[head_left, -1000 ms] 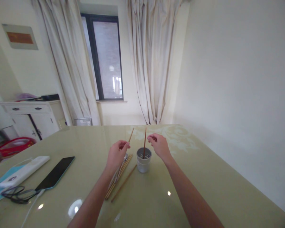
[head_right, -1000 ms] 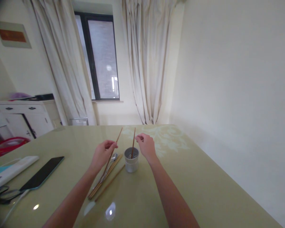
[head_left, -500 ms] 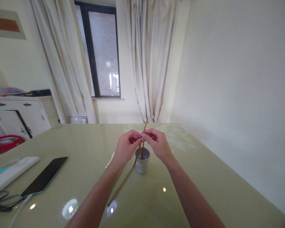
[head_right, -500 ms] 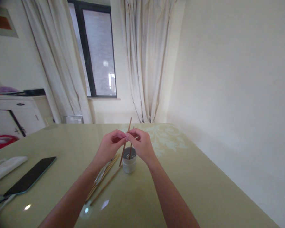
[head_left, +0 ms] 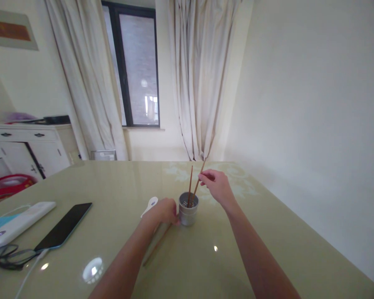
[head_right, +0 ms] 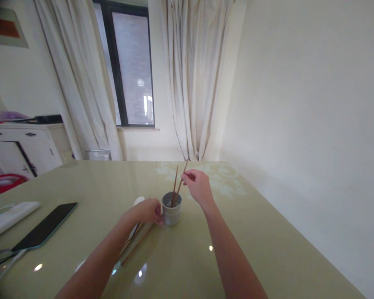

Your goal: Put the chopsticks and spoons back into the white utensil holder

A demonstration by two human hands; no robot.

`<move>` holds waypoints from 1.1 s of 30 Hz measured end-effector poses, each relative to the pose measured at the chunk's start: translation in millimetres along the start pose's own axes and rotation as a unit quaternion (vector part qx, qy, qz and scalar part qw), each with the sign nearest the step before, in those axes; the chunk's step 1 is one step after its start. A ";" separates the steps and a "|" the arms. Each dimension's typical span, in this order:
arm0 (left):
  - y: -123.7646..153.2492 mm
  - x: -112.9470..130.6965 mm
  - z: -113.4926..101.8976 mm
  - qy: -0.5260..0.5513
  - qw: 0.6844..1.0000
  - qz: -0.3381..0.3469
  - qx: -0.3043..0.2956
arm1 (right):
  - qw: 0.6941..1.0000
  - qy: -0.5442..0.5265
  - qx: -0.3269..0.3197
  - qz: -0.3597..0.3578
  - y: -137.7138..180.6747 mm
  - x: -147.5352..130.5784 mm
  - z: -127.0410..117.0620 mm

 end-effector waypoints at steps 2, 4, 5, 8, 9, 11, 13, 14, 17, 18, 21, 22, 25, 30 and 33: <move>-3.1 -0.4 9.4 0.007 1.000 -0.003 -0.014 | 0.999 0.031 -0.036 0.007 1.1 5.5 12.4; -5.2 -1.8 14.3 0.014 0.999 -0.009 -0.036 | 0.997 0.045 -0.054 0.008 2.2 9.6 22.3; -5.8 -2.8 15.1 0.016 0.999 -0.011 -0.044 | 0.997 0.054 -0.060 0.010 2.6 11.3 25.9; -5.2 -6.0 12.2 0.026 0.998 -0.020 -0.062 | 0.994 0.084 -0.074 0.015 3.9 13.9 31.0; -3.9 -7.1 9.2 0.034 0.997 -0.024 -0.070 | 0.992 0.095 -0.079 0.017 4.4 14.0 31.0; 1.6 -7.6 -0.8 0.063 0.993 -0.023 -0.092 | 0.989 0.117 -0.087 0.020 5.5 13.4 29.6; 11.1 -3.4 -17.0 0.121 0.986 0.005 -0.111 | 0.986 0.142 -0.086 0.026 6.7 11.8 26.9; 17.1 0.7 -27.3 0.161 0.980 0.027 -0.113 | 0.984 0.155 -0.079 0.030 7.2 10.4 24.9; 34.4 15.9 -62.2 0.286 0.952 0.090 -0.059 | 0.977 0.204 -0.034 0.042 9.6 0.6 17.0; 38.5 20.4 -73.5 0.320 0.941 0.108 -0.016 | 0.973 0.225 -0.022 0.037 11.3 -5.4 14.6; 43.3 28.0 -98.7 0.403 0.890 0.156 0.145 | 0.962 0.264 -0.064 -0.033 22.5 -31.0 16.4; 42.4 28.4 -103.1 0.425 0.868 0.168 0.195 | 0.956 0.257 -0.118 -0.072 29.9 -40.2 22.5; 35.1 27.7 -104.7 0.470 0.805 0.186 0.310 | 0.890 0.220 -0.349 -0.194 68.7 -61.1 57.4; 25.0 44.5 -84.5 0.458 0.783 0.225 0.355 | 0.807 0.353 -0.387 -0.274 124.7 -62.0 132.6; 23.8 59.2 -69.5 0.434 0.793 0.246 0.350 | 0.843 0.366 -0.313 -0.240 130.1 -55.0 163.6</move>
Point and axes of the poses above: each hand's wrist, its own y-axis away from the middle knuckle, its own z-axis out of the palm, x = y × z, the point moved 4 cm from there along -y, towards the middle knuckle, and after that the axes turned 10 degrees about y, right-handed, at the moved point
